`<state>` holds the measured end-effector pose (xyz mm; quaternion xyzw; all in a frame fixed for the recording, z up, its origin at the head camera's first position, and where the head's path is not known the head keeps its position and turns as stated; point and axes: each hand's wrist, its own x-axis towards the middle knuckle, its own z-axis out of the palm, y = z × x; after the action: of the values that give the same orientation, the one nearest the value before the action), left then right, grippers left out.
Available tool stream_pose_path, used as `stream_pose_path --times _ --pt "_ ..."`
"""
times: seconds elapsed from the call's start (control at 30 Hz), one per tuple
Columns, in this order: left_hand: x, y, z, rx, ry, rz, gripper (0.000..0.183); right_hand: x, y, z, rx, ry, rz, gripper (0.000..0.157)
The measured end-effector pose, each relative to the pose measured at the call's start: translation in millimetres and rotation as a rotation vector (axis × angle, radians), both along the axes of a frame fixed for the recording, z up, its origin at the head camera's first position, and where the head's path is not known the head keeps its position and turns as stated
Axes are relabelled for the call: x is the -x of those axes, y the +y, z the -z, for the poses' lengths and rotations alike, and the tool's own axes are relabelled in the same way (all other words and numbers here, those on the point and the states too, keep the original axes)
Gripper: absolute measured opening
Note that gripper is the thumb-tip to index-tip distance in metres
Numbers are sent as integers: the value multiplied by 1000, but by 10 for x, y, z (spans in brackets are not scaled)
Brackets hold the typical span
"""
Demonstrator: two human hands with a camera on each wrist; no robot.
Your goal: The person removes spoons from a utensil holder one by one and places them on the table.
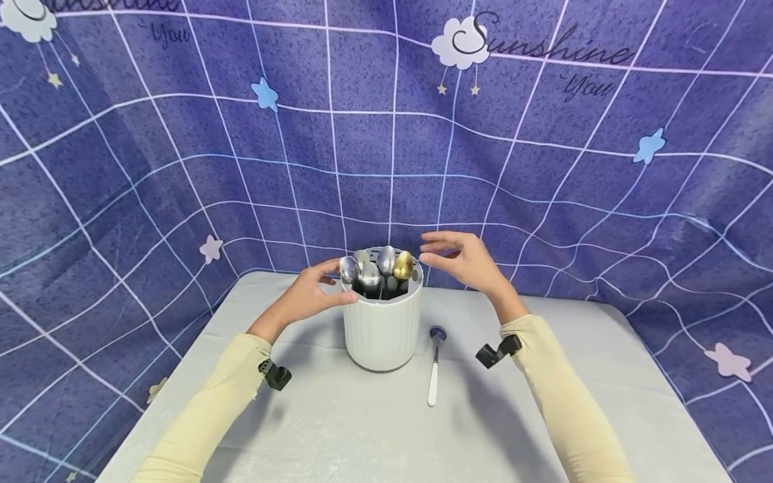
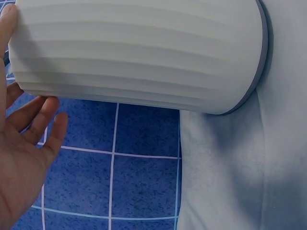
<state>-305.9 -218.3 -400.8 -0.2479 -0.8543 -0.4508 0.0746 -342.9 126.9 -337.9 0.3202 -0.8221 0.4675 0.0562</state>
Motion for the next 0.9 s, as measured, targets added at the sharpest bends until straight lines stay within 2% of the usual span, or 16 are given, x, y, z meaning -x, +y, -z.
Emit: stream_pose_path --times 0.13,0.37,0.9 --pt "4 -2 -2 -5 -6 -3 76 16 -78 49 10 -3 -19 42" --pt "15 -18 10 6 -9 -5 78 27 -185 149 16 29 -1 44" --pt "15 -15 20 4 12 -5 79 21 -281 225 4 64 7 35"
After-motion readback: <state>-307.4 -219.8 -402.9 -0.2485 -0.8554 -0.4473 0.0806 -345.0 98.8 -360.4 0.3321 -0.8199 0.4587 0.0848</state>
